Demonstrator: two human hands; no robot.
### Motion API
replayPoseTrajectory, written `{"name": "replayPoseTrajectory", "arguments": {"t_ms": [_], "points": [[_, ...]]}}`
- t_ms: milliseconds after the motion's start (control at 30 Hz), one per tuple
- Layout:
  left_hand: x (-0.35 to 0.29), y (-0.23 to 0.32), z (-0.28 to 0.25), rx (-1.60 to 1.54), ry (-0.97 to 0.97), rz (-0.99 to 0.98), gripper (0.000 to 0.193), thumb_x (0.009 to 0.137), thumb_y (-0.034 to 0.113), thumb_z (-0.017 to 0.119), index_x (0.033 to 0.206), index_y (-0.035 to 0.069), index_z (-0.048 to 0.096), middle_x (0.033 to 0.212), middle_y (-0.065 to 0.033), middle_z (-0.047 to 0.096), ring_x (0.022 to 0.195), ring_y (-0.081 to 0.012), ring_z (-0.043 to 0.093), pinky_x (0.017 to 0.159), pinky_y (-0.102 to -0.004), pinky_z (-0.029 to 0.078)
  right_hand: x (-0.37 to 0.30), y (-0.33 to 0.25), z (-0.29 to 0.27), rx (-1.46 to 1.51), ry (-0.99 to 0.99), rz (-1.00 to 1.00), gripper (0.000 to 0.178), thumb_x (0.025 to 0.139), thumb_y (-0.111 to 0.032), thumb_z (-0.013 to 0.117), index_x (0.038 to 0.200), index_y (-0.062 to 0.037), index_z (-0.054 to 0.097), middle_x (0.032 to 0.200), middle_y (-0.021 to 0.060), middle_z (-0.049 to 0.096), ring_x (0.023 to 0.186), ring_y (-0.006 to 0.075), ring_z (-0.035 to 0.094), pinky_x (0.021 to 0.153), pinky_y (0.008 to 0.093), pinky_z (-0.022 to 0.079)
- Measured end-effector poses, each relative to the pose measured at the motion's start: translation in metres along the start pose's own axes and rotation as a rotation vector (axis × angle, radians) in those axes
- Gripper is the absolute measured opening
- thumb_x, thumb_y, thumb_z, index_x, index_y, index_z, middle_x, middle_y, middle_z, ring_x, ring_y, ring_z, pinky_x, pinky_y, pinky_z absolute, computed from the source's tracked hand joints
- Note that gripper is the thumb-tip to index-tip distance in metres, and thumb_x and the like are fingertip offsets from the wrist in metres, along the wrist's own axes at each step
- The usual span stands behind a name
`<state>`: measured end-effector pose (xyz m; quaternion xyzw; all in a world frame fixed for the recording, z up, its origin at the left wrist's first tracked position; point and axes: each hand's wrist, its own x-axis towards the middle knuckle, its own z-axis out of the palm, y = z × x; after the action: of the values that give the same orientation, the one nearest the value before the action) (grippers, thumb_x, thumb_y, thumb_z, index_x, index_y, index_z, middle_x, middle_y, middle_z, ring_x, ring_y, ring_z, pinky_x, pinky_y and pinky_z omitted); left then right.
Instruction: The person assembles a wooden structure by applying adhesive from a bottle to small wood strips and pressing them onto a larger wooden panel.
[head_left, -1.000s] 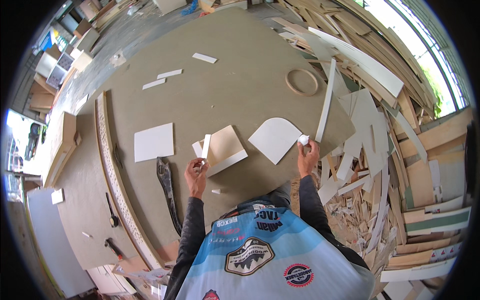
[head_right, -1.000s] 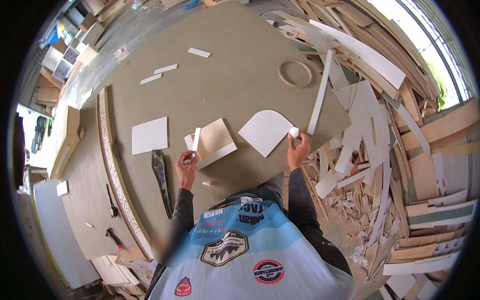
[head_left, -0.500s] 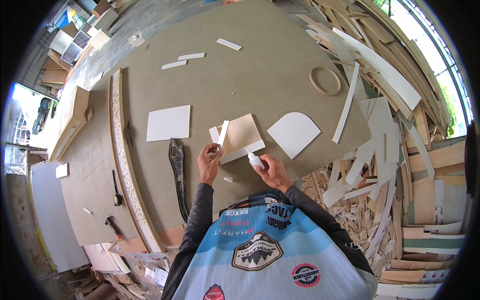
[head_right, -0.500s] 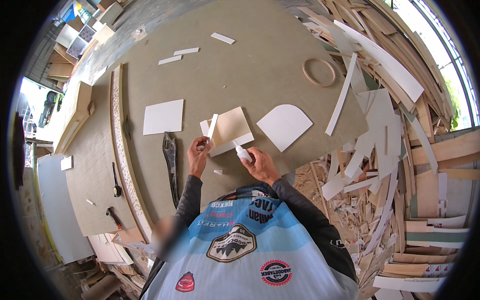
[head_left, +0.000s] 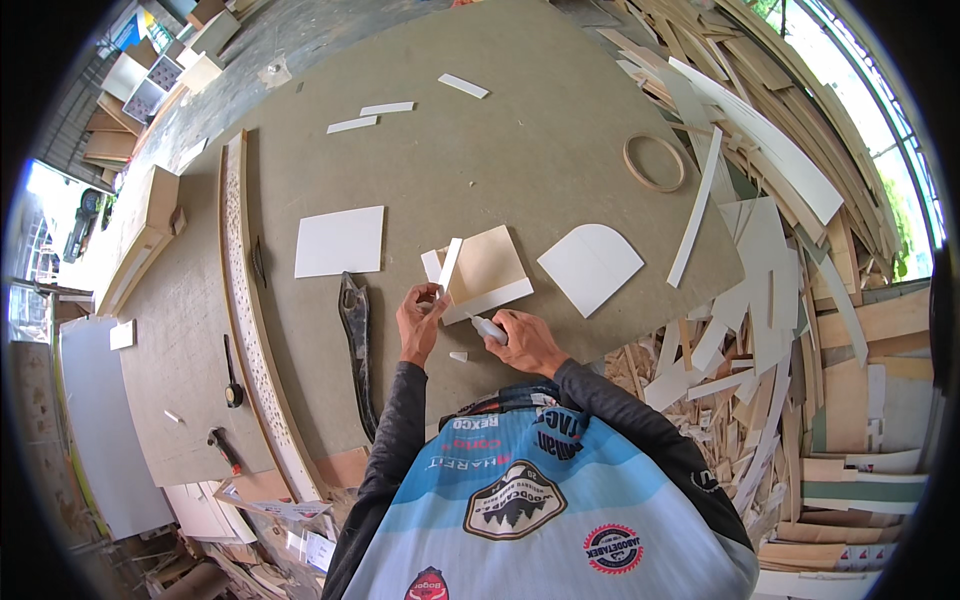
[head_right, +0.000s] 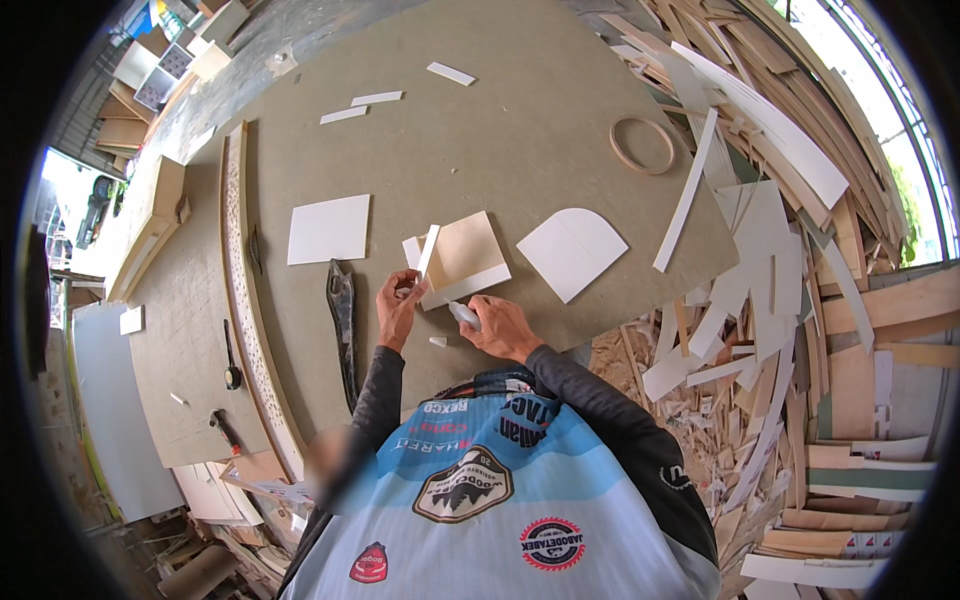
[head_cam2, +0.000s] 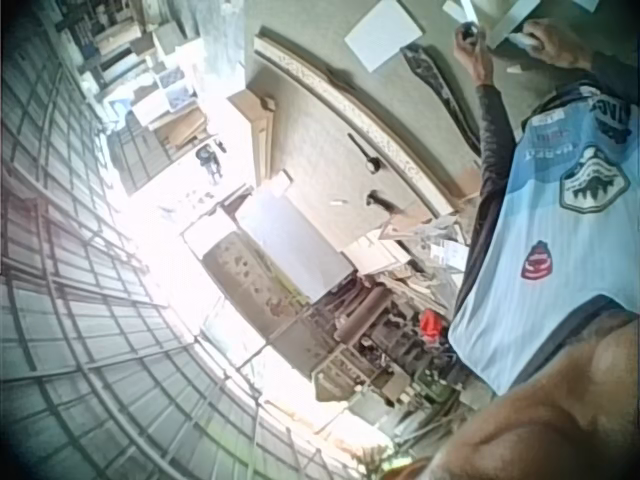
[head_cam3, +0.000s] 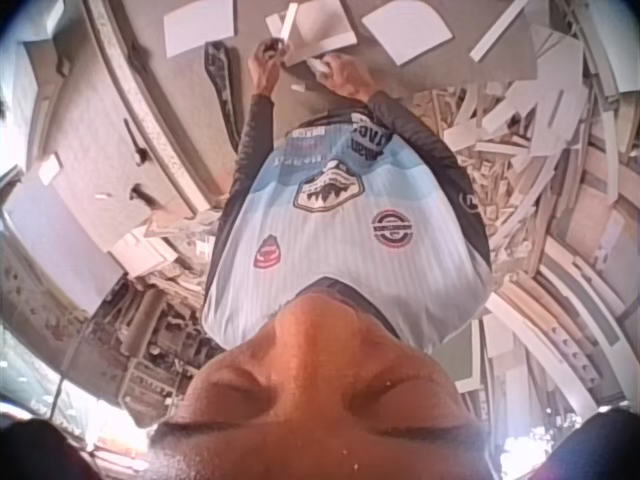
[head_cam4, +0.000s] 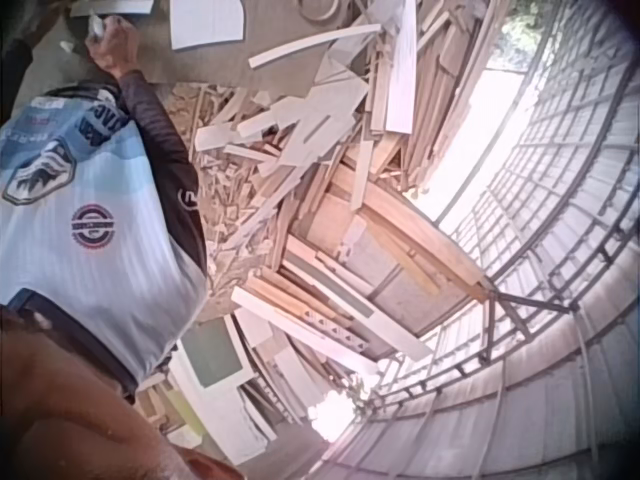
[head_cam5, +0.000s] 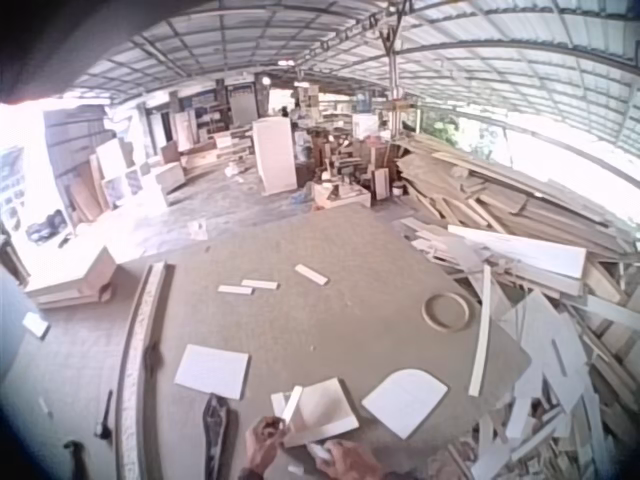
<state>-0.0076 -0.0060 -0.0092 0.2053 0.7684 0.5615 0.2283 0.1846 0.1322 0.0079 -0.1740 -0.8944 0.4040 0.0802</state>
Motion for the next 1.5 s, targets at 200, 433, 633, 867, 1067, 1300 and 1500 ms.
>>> {"name": "replayPoseTrajectory", "arguments": {"t_ms": [200,433,633,867,1067,1300,1500], "points": [[0.001,-0.005,-0.001,0.011,0.002,0.034,0.035,0.087,0.022,0.084,0.112,0.001,0.072,0.093,-0.0023,0.070,0.077,-0.0080,0.058,0.070,-0.0244,0.048,0.008,-0.009,0.000,-0.020,-0.010,-0.017,0.033,0.088,-0.031,0.069,0.100,-0.0008,0.060,0.094,0.0199,0.070,0.088,0.0394,0.069,0.079,0.0489,0.054],[0.001,0.002,-0.001,0.014,-0.016,-0.002,0.036,0.085,0.019,0.083,0.112,-0.002,0.071,0.095,-0.0075,0.071,0.085,-0.0134,0.063,0.075,-0.0293,0.052,0.008,-0.005,0.000,-0.035,0.023,-0.033,0.033,0.087,-0.029,0.067,0.101,0.0004,0.060,0.092,0.0223,0.070,0.086,0.0406,0.069,0.078,0.0492,0.055],[0.001,-0.006,0.000,-0.014,0.003,0.019,0.032,0.087,0.018,0.083,0.113,0.001,0.072,0.091,-0.0010,0.069,0.073,-0.0059,0.056,0.066,-0.0234,0.045,0.001,0.002,-0.012,-0.045,0.098,0.011,0.029,0.086,-0.025,0.069,0.096,0.0002,0.060,0.089,0.0227,0.069,0.081,0.0417,0.068,0.075,0.0511,0.054],[0.002,-0.005,0.000,-0.079,-0.012,-0.005,0.029,0.089,0.016,0.082,0.113,0.001,0.072,0.093,-0.0004,0.069,0.077,-0.0060,0.057,0.068,-0.0239,0.045,-0.012,0.033,-0.018,-0.089,0.238,-0.001,0.028,0.086,-0.025,0.074,0.086,-0.0036,0.055,0.082,0.0151,0.064,0.075,0.0382,0.065,0.068,0.0499,0.051],[0.003,-0.007,-0.002,-0.130,-0.029,0.002,0.029,0.090,0.015,0.080,0.114,0.000,0.072,0.095,0.0002,0.069,0.081,-0.0070,0.058,0.072,-0.0238,0.046,-0.019,0.038,-0.039,-0.125,0.228,0.097,0.028,0.086,-0.026,0.073,0.086,-0.0038,0.055,0.081,0.0171,0.065,0.074,0.0392,0.066,0.066,0.0495,0.052],[0.004,-0.017,-0.006,-0.197,-0.010,-0.030,0.038,0.092,0.011,0.077,0.127,-0.002,0.069,0.106,-0.0014,0.068,0.092,-0.0085,0.060,0.082,-0.0242,0.047,-0.028,0.056,-0.042,-0.111,0.348,0.099,0.028,0.086,-0.027,0.075,0.091,-0.0053,0.059,0.080,0.0162,0.067,0.074,0.0390,0.067,0.067,0.0485,0.053],[-0.002,0.023,-0.009,-0.501,-0.096,0.006,0.050,0.091,0.005,0.073,0.139,-0.003,0.059,0.112,-0.0037,0.069,0.102,-0.0132,0.065,0.094,-0.0282,0.049,-0.051,0.084,-0.049,0.081,0.725,0.313,0.029,0.084,-0.027,0.079,0.100,-0.0068,0.065,0.088,0.0129,0.068,0.077,0.0355,0.066,0.070,0.0459,0.052]]}}
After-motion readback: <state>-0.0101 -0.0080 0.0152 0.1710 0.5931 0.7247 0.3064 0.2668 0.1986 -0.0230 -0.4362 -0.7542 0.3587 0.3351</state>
